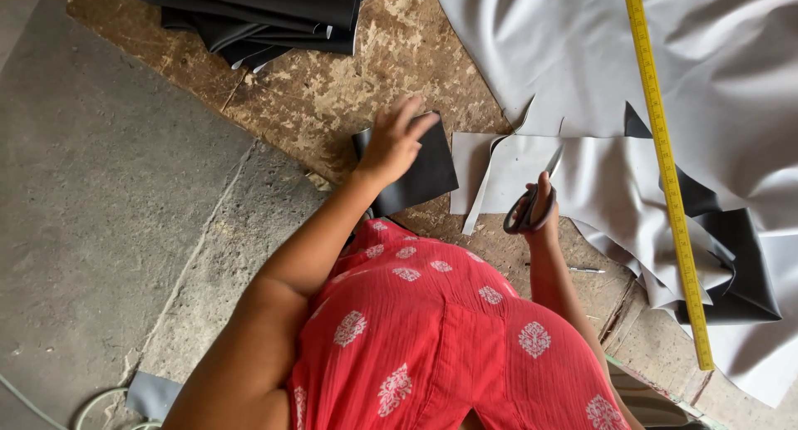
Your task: Measuring and cutting fabric pieces for furniture reupholstery using a ruler and scissors
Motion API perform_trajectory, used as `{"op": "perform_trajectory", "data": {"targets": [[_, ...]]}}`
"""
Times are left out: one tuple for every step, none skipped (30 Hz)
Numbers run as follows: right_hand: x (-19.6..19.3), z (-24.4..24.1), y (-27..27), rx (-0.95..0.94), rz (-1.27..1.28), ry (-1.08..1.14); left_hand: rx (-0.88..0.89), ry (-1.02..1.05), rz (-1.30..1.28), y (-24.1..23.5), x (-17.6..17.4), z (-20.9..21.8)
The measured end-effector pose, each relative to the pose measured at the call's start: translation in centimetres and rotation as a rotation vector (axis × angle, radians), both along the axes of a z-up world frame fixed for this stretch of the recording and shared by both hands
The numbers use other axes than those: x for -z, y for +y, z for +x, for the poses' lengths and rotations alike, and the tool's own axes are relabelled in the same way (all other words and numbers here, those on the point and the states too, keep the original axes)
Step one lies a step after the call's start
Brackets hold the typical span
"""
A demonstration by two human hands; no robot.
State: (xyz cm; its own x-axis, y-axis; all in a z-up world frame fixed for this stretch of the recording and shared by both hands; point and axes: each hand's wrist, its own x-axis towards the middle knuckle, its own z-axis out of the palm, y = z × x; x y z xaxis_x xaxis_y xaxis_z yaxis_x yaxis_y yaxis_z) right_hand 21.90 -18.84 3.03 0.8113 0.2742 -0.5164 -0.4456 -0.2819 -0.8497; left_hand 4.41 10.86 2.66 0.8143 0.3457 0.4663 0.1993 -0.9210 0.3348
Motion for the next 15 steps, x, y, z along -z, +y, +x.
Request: {"op": "perform_trajectory", "data": {"targets": [[-0.2, -0.2, -0.4, 0.006, 0.002, 0.004, 0.006, 0.004, 0.002, 0.0, 0.3, -1.8], [-0.3, -0.5, -0.8, 0.020, -0.027, -0.003, -0.230, -0.078, -0.061, 0.0, 0.6, -3.6], [-0.5, -0.9, -1.3, 0.034, -0.055, -0.010, -0.467, -0.161, -0.124, 0.0, 0.8, -5.4], [-0.1, -0.9, -1.8, 0.047, -0.055, -0.006, -0.454, -0.157, -0.123, 0.1, 2.9, -6.7], [0.3, -1.0, -2.2, 0.036, -0.063, -0.037, -0.595, 0.034, -0.373, 0.1, 5.0, -8.1], [0.7, -1.0, -2.5, 0.020, -0.072, -0.068, -0.735, 0.231, -0.620, 0.2, 7.1, -9.6], [0.5, -1.3, -2.6, 0.028, -0.071, -0.065, -0.727, 0.236, -0.617, -0.1, 6.9, -9.5], [0.4, -1.4, -2.6, 0.009, -0.077, -0.083, -0.743, 0.335, -0.783, -0.4, 6.8, -9.5], [0.2, -1.6, -2.6, -0.011, -0.083, -0.101, -0.755, 0.435, -0.949, -0.7, 6.6, -9.5], [-0.4, -1.9, -2.3, -0.011, -0.083, -0.103, -0.754, 0.433, -0.950, -0.8, 7.2, -9.0], [-1.1, -2.2, -2.0, -0.017, -0.060, -0.102, -0.722, 0.429, -0.900, -0.8, 7.7, -8.5], [-1.8, -2.4, -1.8, -0.026, -0.037, -0.103, -0.692, 0.422, -0.852, -0.9, 8.3, -8.0], [-1.9, -2.3, -1.7, -0.029, -0.038, -0.106, -0.694, 0.417, -0.855, -1.2, 7.9, -7.4], [-1.9, -2.2, -1.6, -0.051, -0.024, -0.116, -0.653, 0.398, -0.837, -1.4, 7.4, -6.8], [-1.9, -2.1, -1.5, -0.072, -0.010, -0.126, -0.612, 0.378, -0.819, -1.6, 7.0, -6.2]]}}
